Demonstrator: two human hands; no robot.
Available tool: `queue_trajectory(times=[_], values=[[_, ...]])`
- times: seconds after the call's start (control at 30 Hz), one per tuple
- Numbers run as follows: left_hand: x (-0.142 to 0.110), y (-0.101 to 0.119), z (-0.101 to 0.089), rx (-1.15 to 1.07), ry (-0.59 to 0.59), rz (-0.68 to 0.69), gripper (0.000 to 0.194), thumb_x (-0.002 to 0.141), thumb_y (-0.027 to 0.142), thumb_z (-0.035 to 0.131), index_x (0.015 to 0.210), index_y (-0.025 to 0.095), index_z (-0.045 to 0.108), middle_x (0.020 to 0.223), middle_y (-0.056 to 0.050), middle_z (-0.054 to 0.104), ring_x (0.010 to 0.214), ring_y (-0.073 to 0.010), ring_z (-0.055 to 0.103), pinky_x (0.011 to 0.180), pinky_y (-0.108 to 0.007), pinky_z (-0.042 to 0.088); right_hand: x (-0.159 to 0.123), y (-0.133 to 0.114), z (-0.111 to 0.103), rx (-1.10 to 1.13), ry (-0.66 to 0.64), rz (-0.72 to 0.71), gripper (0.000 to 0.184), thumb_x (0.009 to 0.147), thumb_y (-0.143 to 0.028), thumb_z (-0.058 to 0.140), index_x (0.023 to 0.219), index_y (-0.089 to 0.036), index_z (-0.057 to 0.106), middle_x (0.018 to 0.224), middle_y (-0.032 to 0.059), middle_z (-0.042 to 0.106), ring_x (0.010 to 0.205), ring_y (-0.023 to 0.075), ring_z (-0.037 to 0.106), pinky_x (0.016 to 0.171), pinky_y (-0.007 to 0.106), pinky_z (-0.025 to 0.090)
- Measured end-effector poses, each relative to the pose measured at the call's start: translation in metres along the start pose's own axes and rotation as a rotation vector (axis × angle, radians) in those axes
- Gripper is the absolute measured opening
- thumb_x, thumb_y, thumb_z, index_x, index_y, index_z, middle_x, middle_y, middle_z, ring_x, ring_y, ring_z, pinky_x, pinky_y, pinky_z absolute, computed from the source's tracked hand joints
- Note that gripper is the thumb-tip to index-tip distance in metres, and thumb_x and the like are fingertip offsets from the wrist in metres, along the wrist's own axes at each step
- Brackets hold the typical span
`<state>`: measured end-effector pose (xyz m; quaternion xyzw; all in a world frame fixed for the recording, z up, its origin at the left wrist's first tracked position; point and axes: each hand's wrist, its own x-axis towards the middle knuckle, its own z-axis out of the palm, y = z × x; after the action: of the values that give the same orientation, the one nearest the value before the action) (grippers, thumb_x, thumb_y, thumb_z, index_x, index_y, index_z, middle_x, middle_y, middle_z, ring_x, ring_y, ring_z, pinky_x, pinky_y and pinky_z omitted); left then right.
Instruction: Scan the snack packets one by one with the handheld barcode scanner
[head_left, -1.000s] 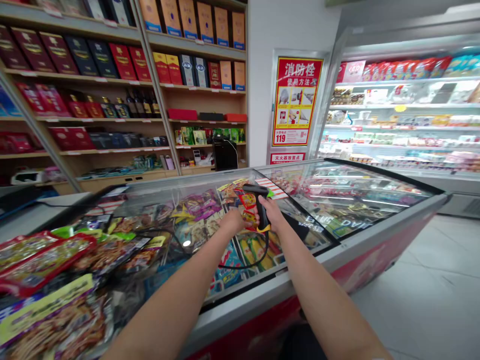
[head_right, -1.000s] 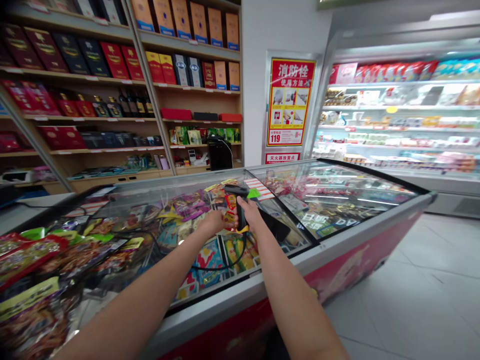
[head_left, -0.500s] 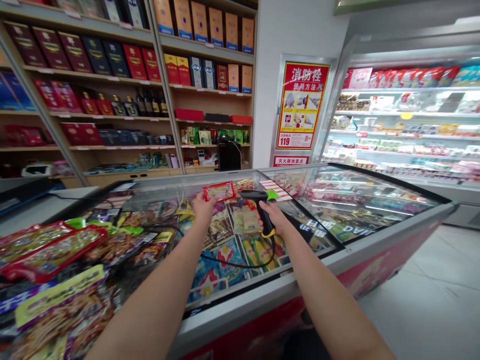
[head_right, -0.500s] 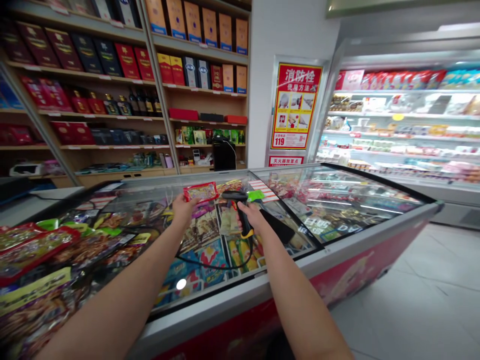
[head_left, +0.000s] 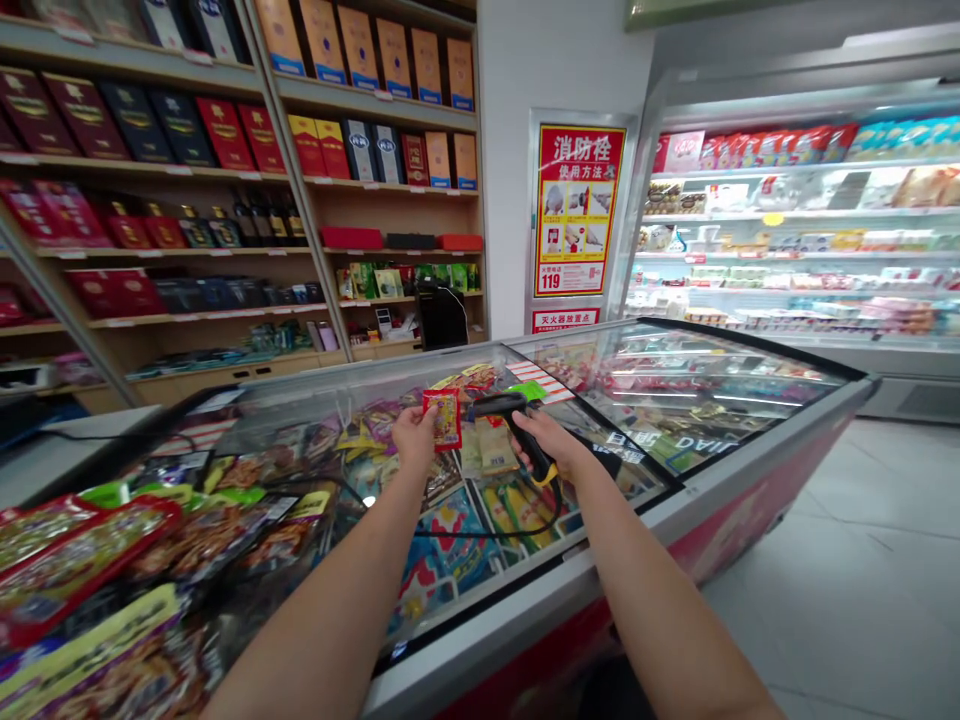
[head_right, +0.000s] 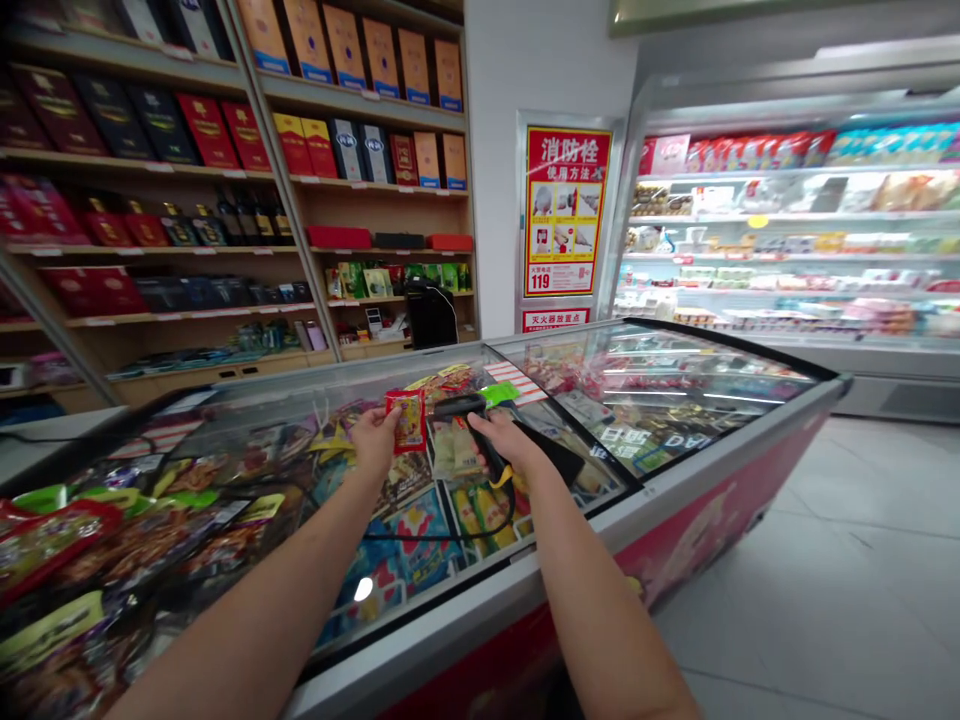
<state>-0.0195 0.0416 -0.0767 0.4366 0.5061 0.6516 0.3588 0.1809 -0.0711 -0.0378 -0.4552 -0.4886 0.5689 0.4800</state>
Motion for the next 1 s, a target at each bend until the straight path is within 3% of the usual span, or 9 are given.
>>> queue_trajectory(times=[0.17, 0.3, 0.63, 0.87, 1.0], values=[[-0.011, 0.011, -0.003, 0.356, 0.083, 0.121, 0.018, 0.078, 0.037, 0.055, 0.075, 0.021, 0.051, 0.071, -0.002, 0.062, 0.07, -0.017, 0.059, 0.07, -0.03, 0.047, -0.001, 0.002, 0.003, -0.043, -0.032, 0.053, 0.032, 0.082, -0.048, 0.063, 0.08, -0.019, 0.048, 0.052, -0.0032, 0.056, 0.037, 0.0095, 0.049, 0.033, 0.02, 0.042], [-0.018, 0.018, -0.003, 0.452, 0.088, 0.122, 0.014, 0.084, 0.034, 0.047, 0.08, 0.021, 0.051, 0.076, -0.003, 0.062, 0.077, -0.0196, 0.059, 0.075, -0.032, 0.046, 0.0, 0.005, 0.005, -0.078, -0.025, 0.099, 0.028, 0.084, -0.045, 0.061, 0.083, -0.019, 0.049, 0.053, -0.0031, 0.057, 0.037, 0.0097, 0.05, 0.033, 0.019, 0.041], [-0.016, 0.026, -0.007, 0.378, 0.105, 0.108, 0.012, 0.086, 0.03, 0.043, 0.08, 0.021, 0.049, 0.075, -0.002, 0.06, 0.075, -0.018, 0.058, 0.075, -0.03, 0.044, 0.002, 0.008, 0.004, -0.08, -0.025, -0.031, 0.041, 0.076, -0.056, 0.063, 0.072, -0.018, 0.049, 0.055, -0.0014, 0.055, 0.038, 0.0089, 0.047, 0.034, 0.022, 0.042], [-0.008, 0.024, -0.008, 0.279, 0.197, 0.158, 0.006, 0.085, 0.024, 0.047, 0.081, 0.021, 0.049, 0.078, -0.002, 0.06, 0.077, -0.0166, 0.058, 0.077, -0.029, 0.045, 0.012, 0.011, 0.001, 0.118, 0.168, -0.288, 0.052, 0.063, -0.063, 0.07, 0.08, -0.021, 0.046, 0.059, -0.006, 0.056, 0.042, 0.0082, 0.048, 0.038, 0.022, 0.044], [-0.009, 0.021, -0.007, 0.253, 0.224, 0.158, 0.004, 0.084, 0.021, 0.049, 0.08, 0.021, 0.048, 0.074, 0.0, 0.059, 0.075, -0.0165, 0.058, 0.076, -0.029, 0.045, 0.01, 0.01, 0.001, 0.113, 0.038, -0.155, 0.052, 0.064, -0.065, 0.069, 0.078, -0.02, 0.046, 0.055, -0.0044, 0.055, 0.039, 0.0086, 0.047, 0.035, 0.022, 0.041]])
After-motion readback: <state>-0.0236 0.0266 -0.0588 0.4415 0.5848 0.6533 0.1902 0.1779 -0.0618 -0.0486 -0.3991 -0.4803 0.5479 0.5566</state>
